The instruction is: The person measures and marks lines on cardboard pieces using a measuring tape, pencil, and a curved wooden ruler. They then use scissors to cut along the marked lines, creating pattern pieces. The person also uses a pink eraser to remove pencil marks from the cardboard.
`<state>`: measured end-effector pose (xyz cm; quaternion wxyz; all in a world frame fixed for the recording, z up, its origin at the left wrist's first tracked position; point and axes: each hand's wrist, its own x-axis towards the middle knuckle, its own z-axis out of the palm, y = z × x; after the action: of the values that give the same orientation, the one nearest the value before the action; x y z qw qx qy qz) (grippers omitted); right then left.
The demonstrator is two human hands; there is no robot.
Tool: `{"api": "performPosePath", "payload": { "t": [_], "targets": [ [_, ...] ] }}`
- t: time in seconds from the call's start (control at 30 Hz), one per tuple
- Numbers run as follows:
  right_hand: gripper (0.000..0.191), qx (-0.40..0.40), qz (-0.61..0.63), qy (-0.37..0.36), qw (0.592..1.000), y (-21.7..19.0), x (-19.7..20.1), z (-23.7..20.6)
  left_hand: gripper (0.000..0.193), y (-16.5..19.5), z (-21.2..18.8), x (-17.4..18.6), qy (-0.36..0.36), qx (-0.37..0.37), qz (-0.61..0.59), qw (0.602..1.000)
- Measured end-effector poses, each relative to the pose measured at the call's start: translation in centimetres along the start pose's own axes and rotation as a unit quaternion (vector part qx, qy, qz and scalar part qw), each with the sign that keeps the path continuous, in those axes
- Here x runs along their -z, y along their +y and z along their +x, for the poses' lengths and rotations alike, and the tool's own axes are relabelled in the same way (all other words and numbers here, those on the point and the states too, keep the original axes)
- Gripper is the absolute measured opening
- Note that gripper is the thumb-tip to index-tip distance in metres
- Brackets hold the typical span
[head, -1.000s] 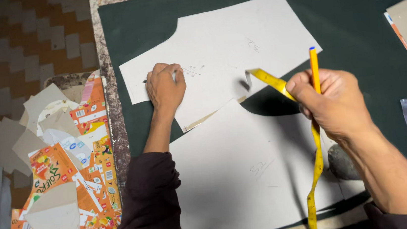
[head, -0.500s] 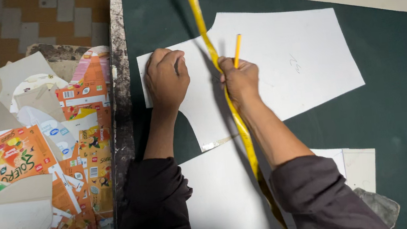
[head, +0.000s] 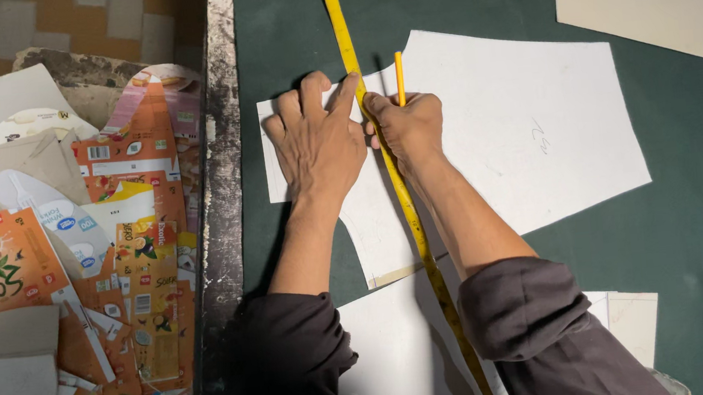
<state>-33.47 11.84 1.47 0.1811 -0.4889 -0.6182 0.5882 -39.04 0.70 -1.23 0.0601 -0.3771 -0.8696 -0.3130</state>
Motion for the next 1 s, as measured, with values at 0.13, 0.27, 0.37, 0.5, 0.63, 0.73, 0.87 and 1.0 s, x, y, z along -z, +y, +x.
{"api": "performPosePath", "payload": {
  "t": [0.13,0.27,0.37,0.5,0.63,0.73,0.87,1.0],
  "targets": [
    [0.020,0.003,-0.012,0.006,1.000,0.0,-0.1,0.0,0.052,0.0,0.0,-0.4,0.001,0.002,0.017,1.000],
    [0.021,-0.001,-0.026,0.008,1.000,-0.6,0.0,-0.5,0.051,-0.1,0.2,-0.9,-0.004,-0.003,0.029,1.000],
    [0.022,-0.001,-0.041,0.014,0.999,-0.9,0.0,-0.8,0.051,0.0,0.2,-1.0,-0.003,-0.006,0.033,0.999],
    [0.025,0.014,-0.058,-0.002,0.998,-0.8,0.3,-1.5,0.049,0.0,0.0,-1.1,-0.011,0.008,0.031,0.999],
    [0.021,-0.027,-0.039,-0.064,0.997,1.3,2.7,-6.1,0.050,-0.4,-0.1,-1.6,0.008,-0.015,0.046,0.999],
    [0.024,-0.113,-0.058,-0.061,0.990,4.7,6.5,-12.8,0.050,-0.7,-0.4,-2.3,0.017,-0.021,0.055,0.998],
    [0.027,-0.187,-0.069,-0.030,0.980,8.5,10.9,-18.5,0.049,-0.8,-0.8,-2.9,0.048,-0.041,0.076,0.995],
    [0.033,-0.215,-0.069,-0.024,0.974,10.2,13.0,-19.4,0.044,-1.1,-0.9,-3.3,0.119,-0.105,0.085,0.984]
  ]
}}
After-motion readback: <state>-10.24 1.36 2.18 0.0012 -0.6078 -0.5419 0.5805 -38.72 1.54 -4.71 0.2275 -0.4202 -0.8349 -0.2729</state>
